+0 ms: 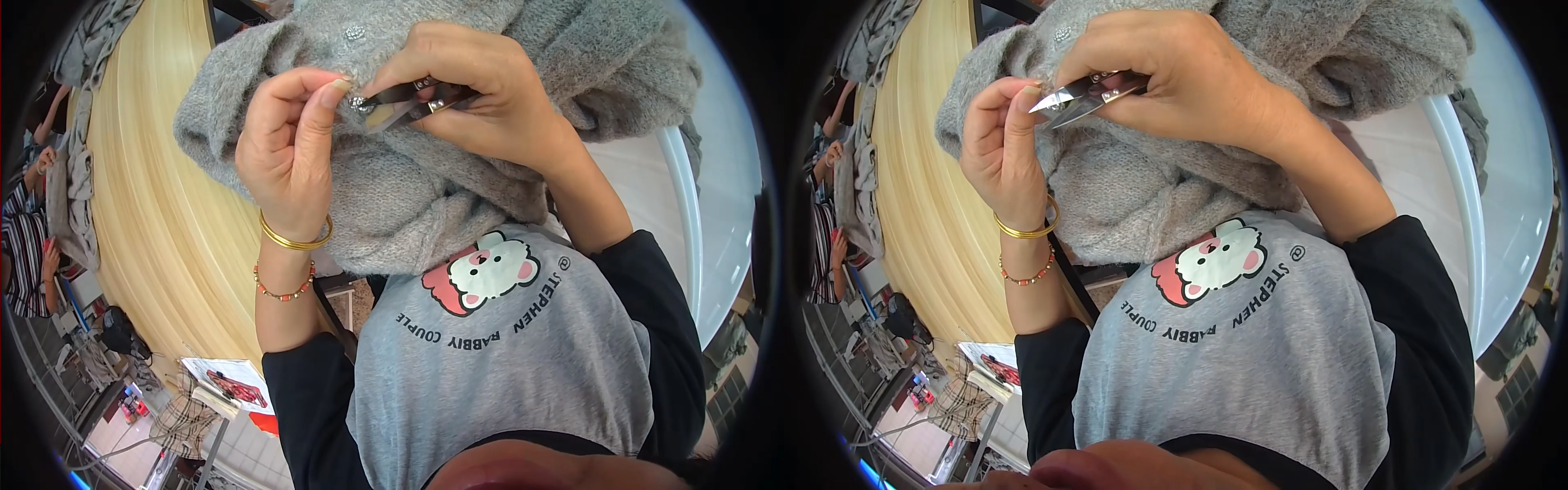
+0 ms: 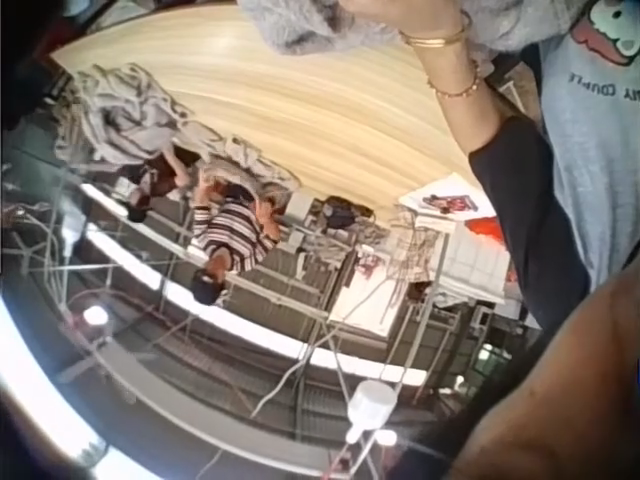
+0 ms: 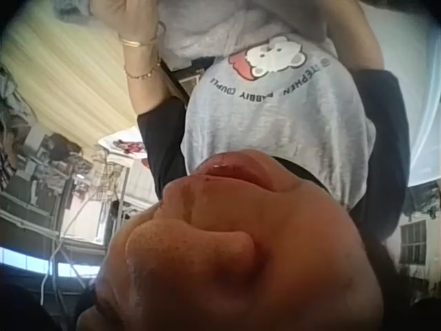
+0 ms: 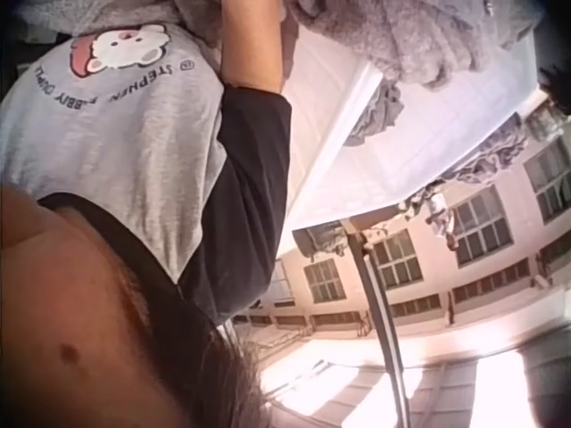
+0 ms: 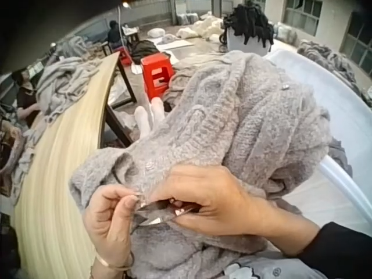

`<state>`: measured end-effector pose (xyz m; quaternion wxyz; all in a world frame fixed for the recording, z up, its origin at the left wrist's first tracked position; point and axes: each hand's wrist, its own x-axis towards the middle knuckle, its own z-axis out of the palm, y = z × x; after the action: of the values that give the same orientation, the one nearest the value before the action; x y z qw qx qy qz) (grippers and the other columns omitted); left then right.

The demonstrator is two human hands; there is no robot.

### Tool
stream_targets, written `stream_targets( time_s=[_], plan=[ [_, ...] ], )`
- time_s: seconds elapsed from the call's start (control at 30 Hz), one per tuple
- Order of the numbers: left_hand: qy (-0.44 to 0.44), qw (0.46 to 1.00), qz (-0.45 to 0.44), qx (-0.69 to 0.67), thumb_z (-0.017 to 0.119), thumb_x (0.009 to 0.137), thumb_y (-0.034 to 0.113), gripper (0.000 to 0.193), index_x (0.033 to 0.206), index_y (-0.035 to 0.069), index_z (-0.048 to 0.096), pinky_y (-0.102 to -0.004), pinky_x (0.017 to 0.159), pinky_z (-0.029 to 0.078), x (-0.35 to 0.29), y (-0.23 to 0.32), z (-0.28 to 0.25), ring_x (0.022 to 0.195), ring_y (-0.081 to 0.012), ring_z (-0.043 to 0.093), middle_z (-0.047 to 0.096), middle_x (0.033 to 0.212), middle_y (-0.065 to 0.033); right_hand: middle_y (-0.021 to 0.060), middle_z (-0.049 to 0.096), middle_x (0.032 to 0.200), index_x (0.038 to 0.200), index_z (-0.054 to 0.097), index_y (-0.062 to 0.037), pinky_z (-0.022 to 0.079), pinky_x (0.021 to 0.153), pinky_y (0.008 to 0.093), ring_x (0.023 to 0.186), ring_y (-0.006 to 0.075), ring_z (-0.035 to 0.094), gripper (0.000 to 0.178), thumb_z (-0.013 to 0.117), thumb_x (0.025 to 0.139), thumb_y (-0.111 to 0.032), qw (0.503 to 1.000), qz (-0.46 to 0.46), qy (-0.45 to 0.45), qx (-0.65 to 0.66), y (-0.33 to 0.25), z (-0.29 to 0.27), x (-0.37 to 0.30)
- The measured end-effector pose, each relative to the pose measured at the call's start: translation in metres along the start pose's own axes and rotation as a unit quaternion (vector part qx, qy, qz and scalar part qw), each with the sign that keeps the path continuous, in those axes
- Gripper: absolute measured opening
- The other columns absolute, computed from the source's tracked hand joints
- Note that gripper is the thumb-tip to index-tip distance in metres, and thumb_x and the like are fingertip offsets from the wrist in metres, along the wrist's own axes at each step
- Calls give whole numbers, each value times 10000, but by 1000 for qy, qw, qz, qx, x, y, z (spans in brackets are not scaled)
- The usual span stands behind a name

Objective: Trimming loose threads and inspecting decorations on a gray knitted sweater using nippers.

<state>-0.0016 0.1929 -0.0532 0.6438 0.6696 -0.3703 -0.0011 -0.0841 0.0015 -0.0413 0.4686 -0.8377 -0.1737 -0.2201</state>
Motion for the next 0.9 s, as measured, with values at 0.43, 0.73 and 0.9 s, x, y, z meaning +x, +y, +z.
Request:
stream_targets(
  time_s=[0.43,0.73,0.9],
  plan=[
    [1,993,114,16,618,945,-12,103,1047,-21,612,-191,717,499,6,-3,-6,821,-76,606,664,995,-80,55,615,893,1151,656,-7,439,684,256,785,129,552,329,741,854,-121,973,-221,-21,64,10,-18,24],
    [21,993,113,34,638,942,14,84,1020,-13,620,-180,669,475,4,-5,-6,747,-57,580,676,907,-38,90,624,873,1151,673,-2,460,650,274,751,160,589,307,711,862,-99,971,-232,-38,39,15,-22,27],
    [17,992,114,48,663,926,20,87,1004,-4,632,-183,641,470,3,-5,-7,716,-57,567,678,884,-30,75,614,819,1156,688,-11,445,606,276,712,152,576,330,745,846,-109,983,115,-122,77,-31,-35,28]
  ],
)
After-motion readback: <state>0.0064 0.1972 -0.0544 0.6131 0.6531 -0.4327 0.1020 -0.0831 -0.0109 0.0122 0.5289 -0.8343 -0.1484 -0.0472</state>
